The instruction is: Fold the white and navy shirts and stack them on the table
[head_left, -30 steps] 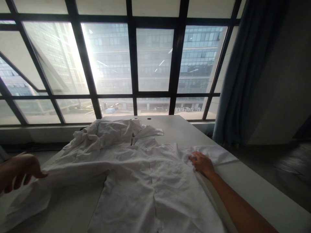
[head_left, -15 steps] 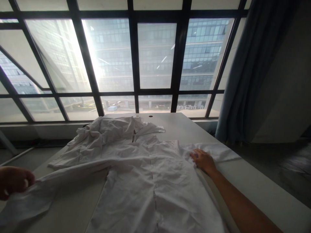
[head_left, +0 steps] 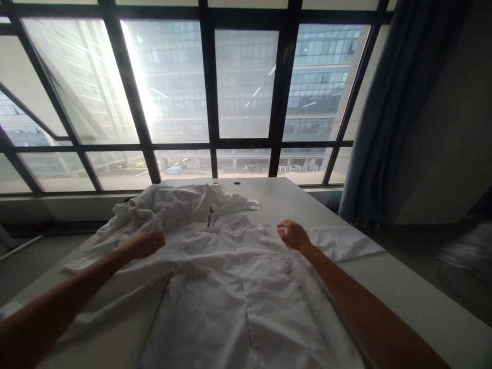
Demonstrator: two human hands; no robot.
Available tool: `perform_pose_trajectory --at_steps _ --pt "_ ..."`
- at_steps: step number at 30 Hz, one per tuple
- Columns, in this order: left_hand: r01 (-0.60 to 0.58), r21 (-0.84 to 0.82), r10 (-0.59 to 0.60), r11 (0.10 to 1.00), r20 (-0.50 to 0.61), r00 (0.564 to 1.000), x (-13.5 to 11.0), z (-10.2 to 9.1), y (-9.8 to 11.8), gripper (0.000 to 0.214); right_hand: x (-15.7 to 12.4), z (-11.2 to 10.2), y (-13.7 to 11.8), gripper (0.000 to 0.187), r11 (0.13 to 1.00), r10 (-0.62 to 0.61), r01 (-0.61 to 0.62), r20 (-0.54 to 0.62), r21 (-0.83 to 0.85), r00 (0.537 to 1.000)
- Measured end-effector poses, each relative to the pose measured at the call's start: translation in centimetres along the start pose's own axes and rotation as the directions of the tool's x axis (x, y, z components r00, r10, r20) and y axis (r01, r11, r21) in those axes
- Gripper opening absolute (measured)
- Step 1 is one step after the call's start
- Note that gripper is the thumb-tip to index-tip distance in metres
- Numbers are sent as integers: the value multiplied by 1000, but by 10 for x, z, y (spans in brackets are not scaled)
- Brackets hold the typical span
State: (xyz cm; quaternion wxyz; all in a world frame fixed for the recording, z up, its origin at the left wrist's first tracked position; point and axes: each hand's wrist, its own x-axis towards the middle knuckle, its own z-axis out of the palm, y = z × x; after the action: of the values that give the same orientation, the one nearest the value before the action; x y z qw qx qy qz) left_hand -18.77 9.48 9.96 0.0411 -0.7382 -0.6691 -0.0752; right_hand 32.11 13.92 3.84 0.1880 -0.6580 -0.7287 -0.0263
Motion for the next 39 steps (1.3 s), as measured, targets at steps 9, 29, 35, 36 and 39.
perform_pose_trajectory --at_steps 9,29,35,36,39 --pt "3 -11 1 1000 321 947 81 49 41 16 91 42 -69 36 995 -27 -10 360 102 933" --pt "-37 33 40 999 -67 997 -24 98 34 47 29 62 -60 56 999 -4 17 260 -50 966" --pt "-48 9 46 999 99 994 -35 104 8 54 10 55 -57 62 999 44 -41 263 -16 964" --pt "-46 14 44 999 118 992 -35 102 6 55 9 50 -55 61 999 40 -39 211 -9 977" --pt "-64 37 59 997 139 989 -37 98 0 58 5 34 -28 57 995 98 -98 12 -26 995"
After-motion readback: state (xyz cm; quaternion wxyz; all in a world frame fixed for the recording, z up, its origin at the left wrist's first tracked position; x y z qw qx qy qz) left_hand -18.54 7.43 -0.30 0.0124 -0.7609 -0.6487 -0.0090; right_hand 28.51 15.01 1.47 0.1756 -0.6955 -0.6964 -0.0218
